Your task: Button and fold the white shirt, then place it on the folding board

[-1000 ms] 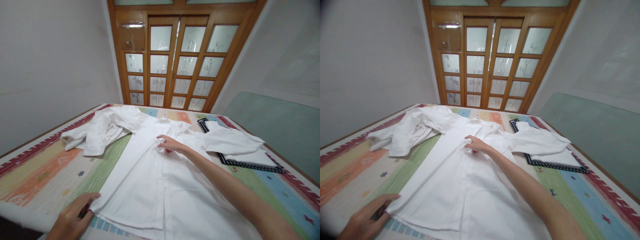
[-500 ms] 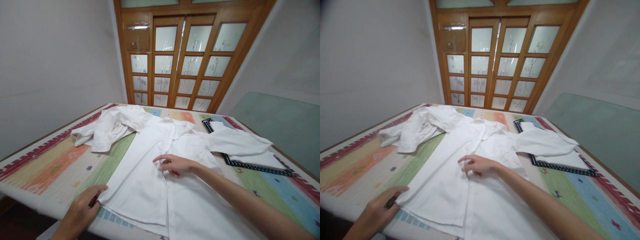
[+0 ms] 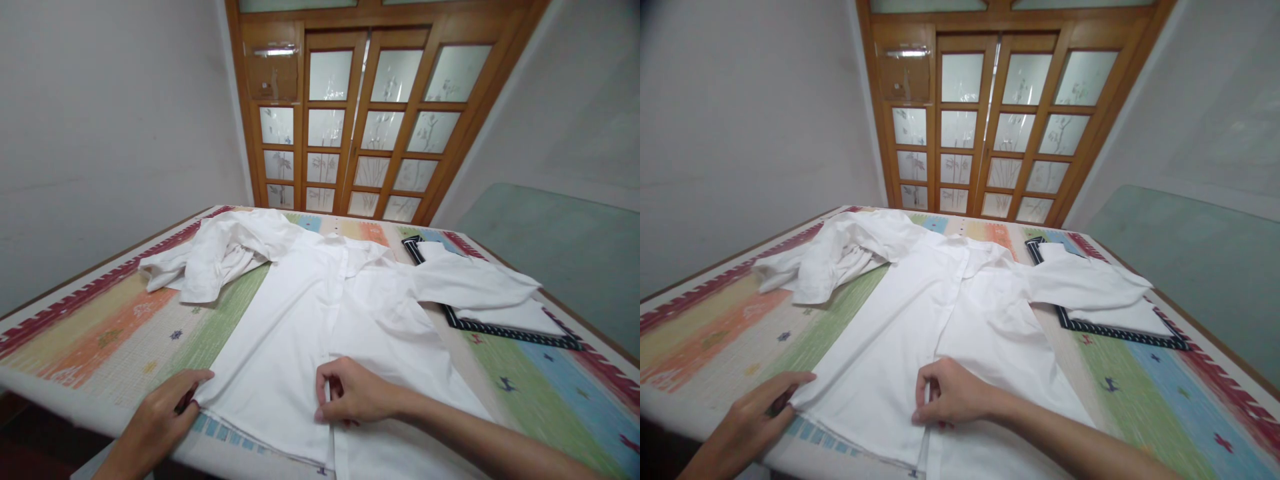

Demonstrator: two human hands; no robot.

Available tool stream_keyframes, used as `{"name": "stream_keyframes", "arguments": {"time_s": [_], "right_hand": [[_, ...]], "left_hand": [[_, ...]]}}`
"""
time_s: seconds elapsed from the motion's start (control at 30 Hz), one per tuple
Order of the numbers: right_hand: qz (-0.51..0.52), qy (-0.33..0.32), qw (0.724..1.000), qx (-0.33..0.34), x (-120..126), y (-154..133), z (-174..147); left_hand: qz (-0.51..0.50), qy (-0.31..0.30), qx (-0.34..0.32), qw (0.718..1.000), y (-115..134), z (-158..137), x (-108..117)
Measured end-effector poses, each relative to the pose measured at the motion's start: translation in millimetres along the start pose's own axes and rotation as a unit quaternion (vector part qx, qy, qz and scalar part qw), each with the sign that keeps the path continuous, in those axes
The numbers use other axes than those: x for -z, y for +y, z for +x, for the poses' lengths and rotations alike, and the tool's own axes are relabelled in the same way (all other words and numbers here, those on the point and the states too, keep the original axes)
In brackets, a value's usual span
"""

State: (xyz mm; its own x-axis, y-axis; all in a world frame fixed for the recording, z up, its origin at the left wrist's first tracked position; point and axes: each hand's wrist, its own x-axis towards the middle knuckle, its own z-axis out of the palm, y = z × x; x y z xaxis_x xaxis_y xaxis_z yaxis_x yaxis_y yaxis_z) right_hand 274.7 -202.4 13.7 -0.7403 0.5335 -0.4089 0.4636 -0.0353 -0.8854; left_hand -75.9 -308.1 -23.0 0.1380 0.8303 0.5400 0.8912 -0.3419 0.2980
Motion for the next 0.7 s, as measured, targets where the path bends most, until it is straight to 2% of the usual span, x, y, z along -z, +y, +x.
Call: {"name": "stream_keyframes", "arguments": {"time_s": [0.1,0.27,0.47,0.6,0.7], "right_hand": [[-0.020,0.016,1.000,-0.013,0,7,-8],[-0.061,-0.011,0.998,-0.026,8,11,-20],[-0.127,0.030,0.991,0.034,10,12,-27],[-0.139,0.052,0.986,0.069,20,10,-32],[-0.155,0.107,0.978,0.092,42,6,-34]], "left_hand": [[0.009,-0.007,-0.003,1.000,-6,-3,-2],[0.030,0.003,-0.057,0.998,-14,-5,-4],[0.056,-0.014,-0.108,0.992,-19,-4,-2],[0.067,-0.038,-0.127,0.989,-13,-5,9],[0.072,-0.059,-0.093,0.991,4,5,20]]}}
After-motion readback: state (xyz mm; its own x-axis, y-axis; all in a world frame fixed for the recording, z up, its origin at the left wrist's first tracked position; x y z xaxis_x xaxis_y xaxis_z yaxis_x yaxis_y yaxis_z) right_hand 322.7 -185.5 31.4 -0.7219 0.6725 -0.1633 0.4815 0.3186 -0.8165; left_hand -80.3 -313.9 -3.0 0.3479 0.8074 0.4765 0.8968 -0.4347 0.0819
